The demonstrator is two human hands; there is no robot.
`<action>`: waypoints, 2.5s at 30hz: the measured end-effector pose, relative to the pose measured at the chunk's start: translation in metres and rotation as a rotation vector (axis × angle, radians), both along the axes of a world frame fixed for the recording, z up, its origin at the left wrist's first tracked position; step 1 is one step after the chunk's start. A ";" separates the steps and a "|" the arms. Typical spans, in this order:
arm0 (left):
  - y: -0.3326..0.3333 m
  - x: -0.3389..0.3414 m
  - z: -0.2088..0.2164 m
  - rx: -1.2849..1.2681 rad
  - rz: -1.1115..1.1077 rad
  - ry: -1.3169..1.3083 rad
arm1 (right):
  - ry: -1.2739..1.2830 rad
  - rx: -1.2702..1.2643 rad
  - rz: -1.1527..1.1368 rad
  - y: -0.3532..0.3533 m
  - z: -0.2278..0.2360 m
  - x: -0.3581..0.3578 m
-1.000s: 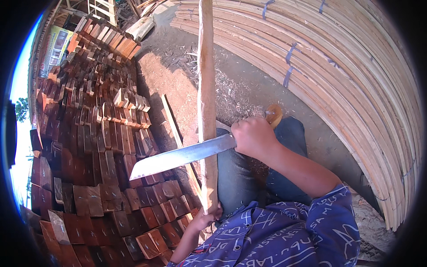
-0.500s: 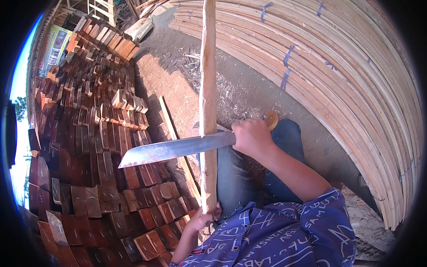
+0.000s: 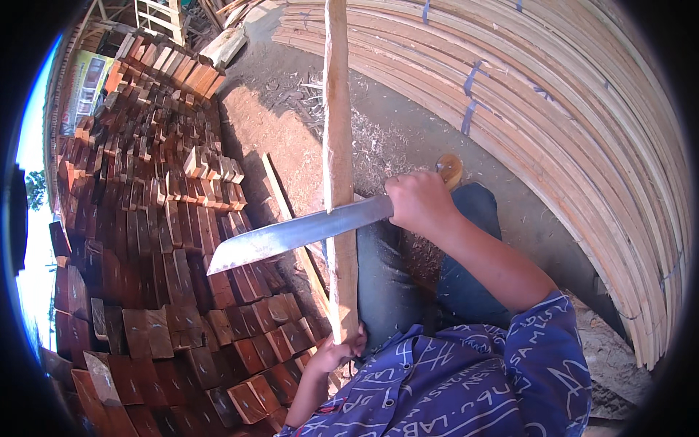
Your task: The person sits on the ground and uses a machete to shave thin strips off a long wooden plank. They hold the plank with their left hand and repeatedly strike it with the machete in their right hand, creating wood shavings.
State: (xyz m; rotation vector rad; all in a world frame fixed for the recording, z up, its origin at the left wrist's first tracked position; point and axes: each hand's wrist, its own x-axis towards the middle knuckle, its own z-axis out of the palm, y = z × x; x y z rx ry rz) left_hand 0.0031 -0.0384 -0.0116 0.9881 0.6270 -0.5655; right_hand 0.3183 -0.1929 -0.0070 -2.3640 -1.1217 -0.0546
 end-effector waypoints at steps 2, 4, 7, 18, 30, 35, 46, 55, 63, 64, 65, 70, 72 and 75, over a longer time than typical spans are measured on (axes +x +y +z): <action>-0.003 -0.004 -0.007 -0.065 0.032 -0.034 | 0.057 -0.024 0.001 -0.002 0.007 -0.016; -0.005 -0.007 -0.012 -0.043 0.009 -0.069 | 0.127 -0.064 0.059 -0.003 0.002 -0.034; -0.003 -0.001 -0.005 -0.050 0.001 -0.028 | 0.003 -0.040 0.165 0.002 -0.008 -0.048; -0.005 0.006 0.001 -0.052 -0.027 0.004 | 0.065 -0.054 0.016 -0.007 0.014 -0.009; -0.007 -0.003 -0.004 -0.049 0.025 -0.024 | 0.198 -0.102 0.034 -0.004 0.005 -0.017; -0.010 0.002 0.001 -0.054 0.047 -0.006 | 0.364 -0.078 0.054 -0.004 0.010 -0.018; -0.008 0.005 0.004 -0.039 0.009 -0.021 | 0.473 -0.106 0.093 -0.003 0.010 -0.025; -0.006 0.001 0.000 -0.105 0.021 -0.019 | 0.021 0.007 0.191 0.000 -0.009 -0.044; -0.007 -0.003 0.002 -0.037 0.016 -0.006 | -0.193 0.170 0.066 0.013 -0.005 -0.009; -0.005 0.001 0.008 -0.031 -0.005 0.021 | -0.139 0.111 -0.051 0.010 -0.002 0.013; -0.001 0.005 0.010 -0.041 -0.023 0.012 | -0.012 0.020 -0.106 0.005 0.001 0.028; -0.005 0.000 -0.003 -0.109 -0.006 -0.017 | 0.172 -0.099 -0.174 0.003 0.011 0.020; -0.006 0.000 -0.003 -0.128 0.007 -0.032 | 0.194 -0.082 -0.137 0.001 0.009 0.011; -0.005 0.002 0.000 -0.145 0.005 0.000 | 0.205 -0.074 -0.047 -0.001 -0.003 -0.007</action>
